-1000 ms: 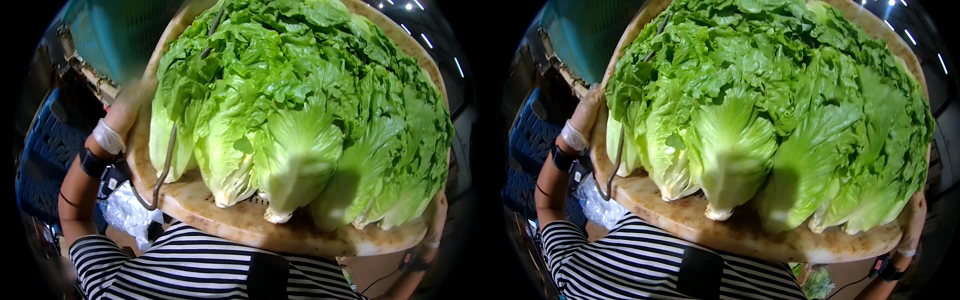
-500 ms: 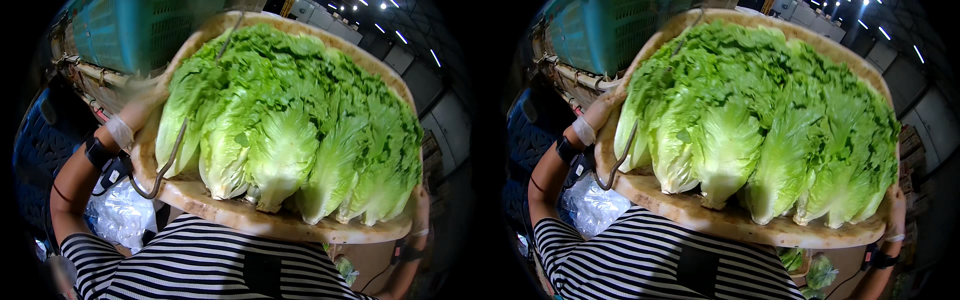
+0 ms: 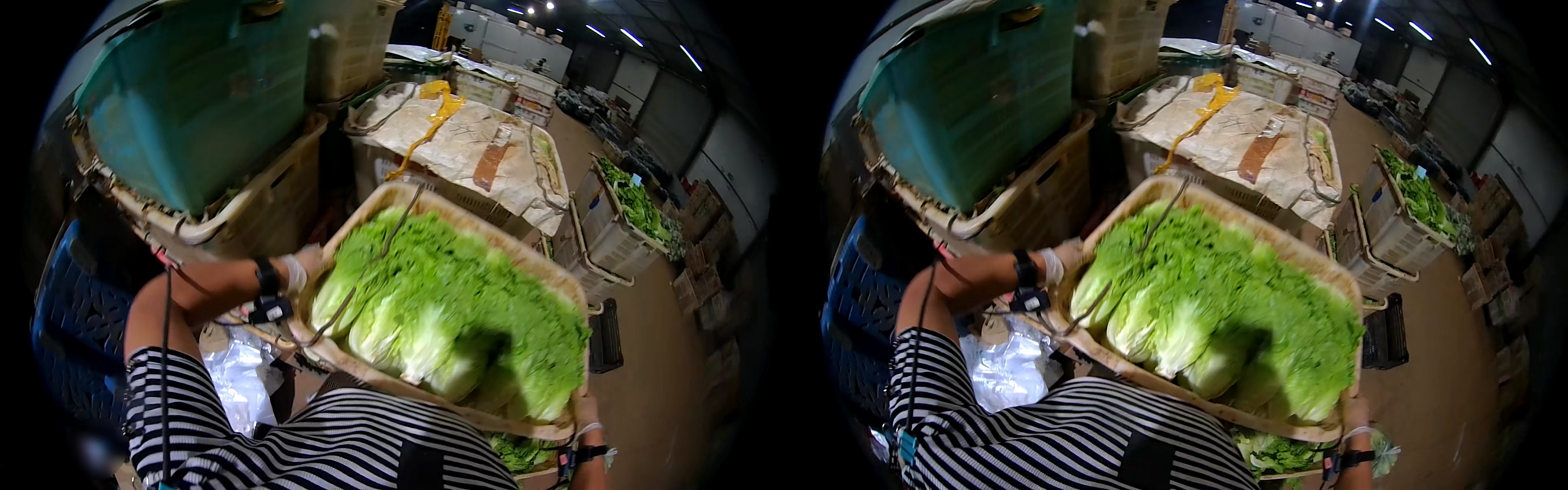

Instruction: The person sorts heads of lettuce from plastic baskets, places them into a clear plastic bag, and then moves a full crate of lettuce onto a stack.

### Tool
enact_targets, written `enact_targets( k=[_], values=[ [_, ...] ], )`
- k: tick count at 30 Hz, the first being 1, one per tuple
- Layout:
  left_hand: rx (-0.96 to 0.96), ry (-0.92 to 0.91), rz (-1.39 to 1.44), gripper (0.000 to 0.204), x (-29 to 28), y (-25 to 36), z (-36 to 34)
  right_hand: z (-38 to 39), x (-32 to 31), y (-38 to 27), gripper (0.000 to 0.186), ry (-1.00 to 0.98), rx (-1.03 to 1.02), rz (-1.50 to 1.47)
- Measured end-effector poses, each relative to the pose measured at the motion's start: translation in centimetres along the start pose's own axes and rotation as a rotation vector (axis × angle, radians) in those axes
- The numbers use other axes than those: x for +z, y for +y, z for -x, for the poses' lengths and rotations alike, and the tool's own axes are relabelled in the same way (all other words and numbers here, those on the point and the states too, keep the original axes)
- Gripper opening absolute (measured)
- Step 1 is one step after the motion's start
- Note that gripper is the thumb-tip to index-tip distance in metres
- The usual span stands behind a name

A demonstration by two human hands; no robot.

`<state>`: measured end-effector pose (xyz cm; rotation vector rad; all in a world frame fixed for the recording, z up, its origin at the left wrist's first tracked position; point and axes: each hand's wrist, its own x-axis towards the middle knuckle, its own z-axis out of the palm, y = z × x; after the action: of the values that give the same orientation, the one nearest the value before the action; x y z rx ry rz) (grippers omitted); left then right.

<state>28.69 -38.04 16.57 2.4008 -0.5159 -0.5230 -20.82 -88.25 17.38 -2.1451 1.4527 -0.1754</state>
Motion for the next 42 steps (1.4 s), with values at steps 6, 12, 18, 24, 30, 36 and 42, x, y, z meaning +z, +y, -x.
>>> enact_targets(
  k=[6, 12, 18, 24, 30, 36, 42],
  values=[
    [0.109, -0.006, -0.046, 0.031, 8.0, -12.6, -7.2, -2.5, 6.4, -0.8, 0.042, 0.003, -0.164, 0.086],
    [0.139, -0.102, -0.684, 0.040, 7.7, -11.0, -2.3, -9.8, 8.8, 1.3, 0.037, 0.013, -0.136, 0.040],
    [-0.402, 0.003, 0.170, 0.044, 6.7, -11.6, -5.2, -7.9, 16.1, -0.8, 0.048, -0.006, -0.145, -0.054],
    [-0.580, 0.008, 0.120, 0.063, 14.6, -20.7, -3.8, -4.8, 18.5, -2.2, 0.044, -0.041, -0.108, -0.282],
    [-0.742, -0.108, 0.664, 0.075, 19.9, -19.4, -1.2, 0.2, 20.7, -7.8, 0.029, 0.086, -0.212, 0.010],
    [-0.510, 0.337, 0.033, 0.052, 21.4, -19.0, -1.2, 1.2, 19.9, -11.2, 0.036, 0.112, -0.183, 0.221],
    [-0.573, 0.149, 0.171, 0.043, 23.9, -22.2, -2.6, 0.1, 20.0, -8.7, 0.043, 0.108, -0.166, 0.166]
  ],
)
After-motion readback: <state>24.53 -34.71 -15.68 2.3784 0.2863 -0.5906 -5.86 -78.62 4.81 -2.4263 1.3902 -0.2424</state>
